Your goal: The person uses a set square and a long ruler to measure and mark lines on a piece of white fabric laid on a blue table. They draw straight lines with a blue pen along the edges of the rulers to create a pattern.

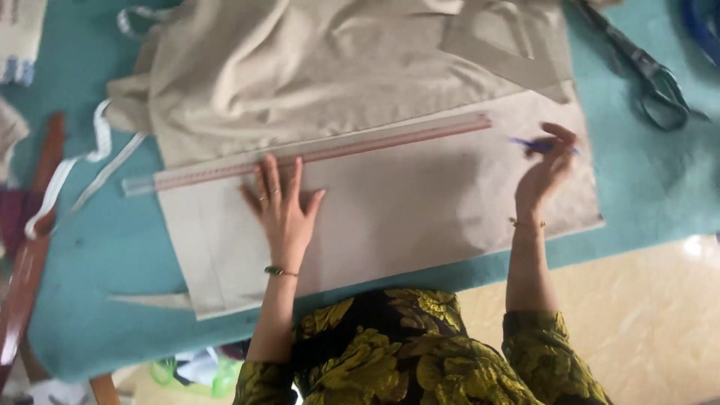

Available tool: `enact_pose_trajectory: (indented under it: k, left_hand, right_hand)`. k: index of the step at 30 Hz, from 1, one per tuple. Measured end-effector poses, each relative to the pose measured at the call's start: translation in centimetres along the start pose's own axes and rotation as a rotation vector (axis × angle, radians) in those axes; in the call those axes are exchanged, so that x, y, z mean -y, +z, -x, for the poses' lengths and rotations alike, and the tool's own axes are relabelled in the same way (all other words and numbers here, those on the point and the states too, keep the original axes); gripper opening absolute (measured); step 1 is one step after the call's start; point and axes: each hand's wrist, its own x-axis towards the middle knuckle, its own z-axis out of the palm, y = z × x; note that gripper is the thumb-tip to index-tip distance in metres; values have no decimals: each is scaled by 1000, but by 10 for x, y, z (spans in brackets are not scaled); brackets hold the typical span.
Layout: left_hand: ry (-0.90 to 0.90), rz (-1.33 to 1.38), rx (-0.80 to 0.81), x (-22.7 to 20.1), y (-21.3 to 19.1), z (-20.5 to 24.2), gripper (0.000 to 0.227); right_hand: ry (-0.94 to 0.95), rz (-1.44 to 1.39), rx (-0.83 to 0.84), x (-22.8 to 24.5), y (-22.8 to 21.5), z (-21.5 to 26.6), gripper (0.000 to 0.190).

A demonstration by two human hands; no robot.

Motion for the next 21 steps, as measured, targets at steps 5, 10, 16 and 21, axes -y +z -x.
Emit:
enact_pose_trajectory:
  k: [5,10,16,21]
  left_hand:
    - [4,-54,52,5,8,3,72]
    - [-13,-42,94,6,8,3,71]
    - [-58,-41,171,4,4,2,72]
    - [-73,-41,193,4,3,2,70]
  right_hand:
    - [166,-197,188,12,15,2,29]
    - [-14,54,239,13,26,2,24]
    - [-126,121,182,5,32,5,20]
    - [-185,226,219,2,32,6,19]
